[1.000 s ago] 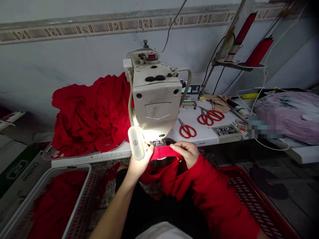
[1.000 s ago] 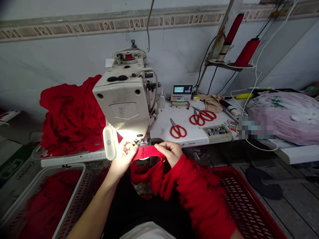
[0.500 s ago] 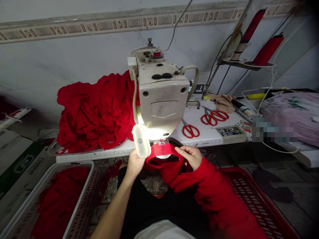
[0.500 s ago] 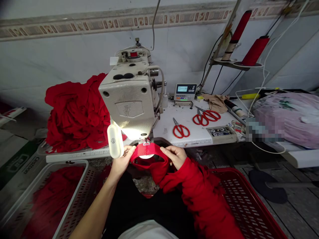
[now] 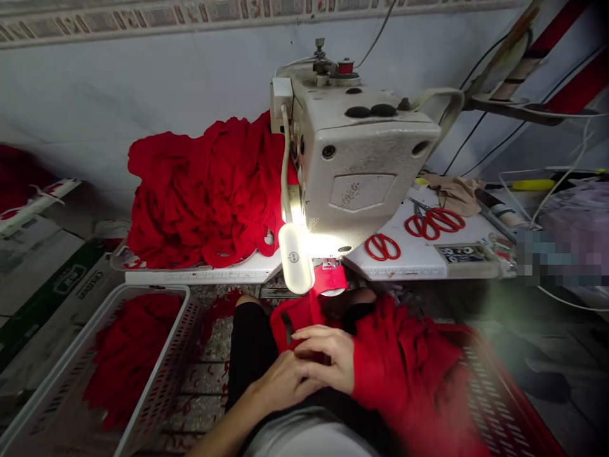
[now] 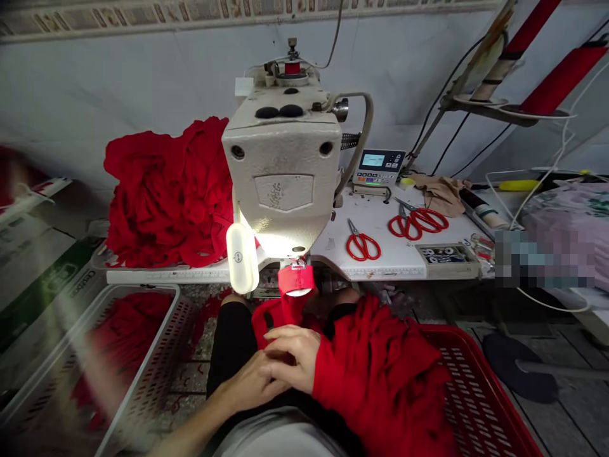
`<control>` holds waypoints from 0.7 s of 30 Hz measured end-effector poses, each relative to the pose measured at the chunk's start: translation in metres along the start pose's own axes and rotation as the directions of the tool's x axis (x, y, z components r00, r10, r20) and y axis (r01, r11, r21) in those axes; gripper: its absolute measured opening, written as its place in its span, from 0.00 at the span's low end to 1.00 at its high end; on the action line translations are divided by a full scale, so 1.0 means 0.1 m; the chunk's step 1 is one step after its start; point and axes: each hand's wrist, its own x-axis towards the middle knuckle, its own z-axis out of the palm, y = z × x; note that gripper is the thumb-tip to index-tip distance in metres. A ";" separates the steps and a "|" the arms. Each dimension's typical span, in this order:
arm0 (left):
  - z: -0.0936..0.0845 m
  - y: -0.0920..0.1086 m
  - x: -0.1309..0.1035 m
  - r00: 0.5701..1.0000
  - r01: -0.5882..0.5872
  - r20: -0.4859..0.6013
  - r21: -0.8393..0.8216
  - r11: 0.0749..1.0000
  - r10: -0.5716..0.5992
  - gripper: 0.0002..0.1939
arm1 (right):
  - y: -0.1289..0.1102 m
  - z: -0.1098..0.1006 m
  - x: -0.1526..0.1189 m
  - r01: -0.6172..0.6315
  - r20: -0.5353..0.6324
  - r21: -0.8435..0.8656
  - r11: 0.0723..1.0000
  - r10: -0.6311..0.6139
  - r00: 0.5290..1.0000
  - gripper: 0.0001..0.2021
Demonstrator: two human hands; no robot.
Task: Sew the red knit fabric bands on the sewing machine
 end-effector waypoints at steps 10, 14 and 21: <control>-0.47 -0.36 0.18 0.988 0.134 -0.127 0.371 0.919 -0.092 0.31 | -0.03 -0.20 -0.25 -0.160 -0.138 -0.057 0.986 0.151 0.979 0.08; -0.52 -0.43 0.25 0.837 0.396 -0.503 0.290 0.871 -0.213 0.35 | -0.16 -0.56 -0.29 -0.093 -0.215 0.027 0.995 0.097 0.972 0.11; -0.94 -0.08 0.27 0.712 0.368 -0.415 -0.468 0.804 -0.567 0.12 | 0.34 -1.10 -0.27 -0.259 -0.502 0.038 0.965 0.242 0.831 0.12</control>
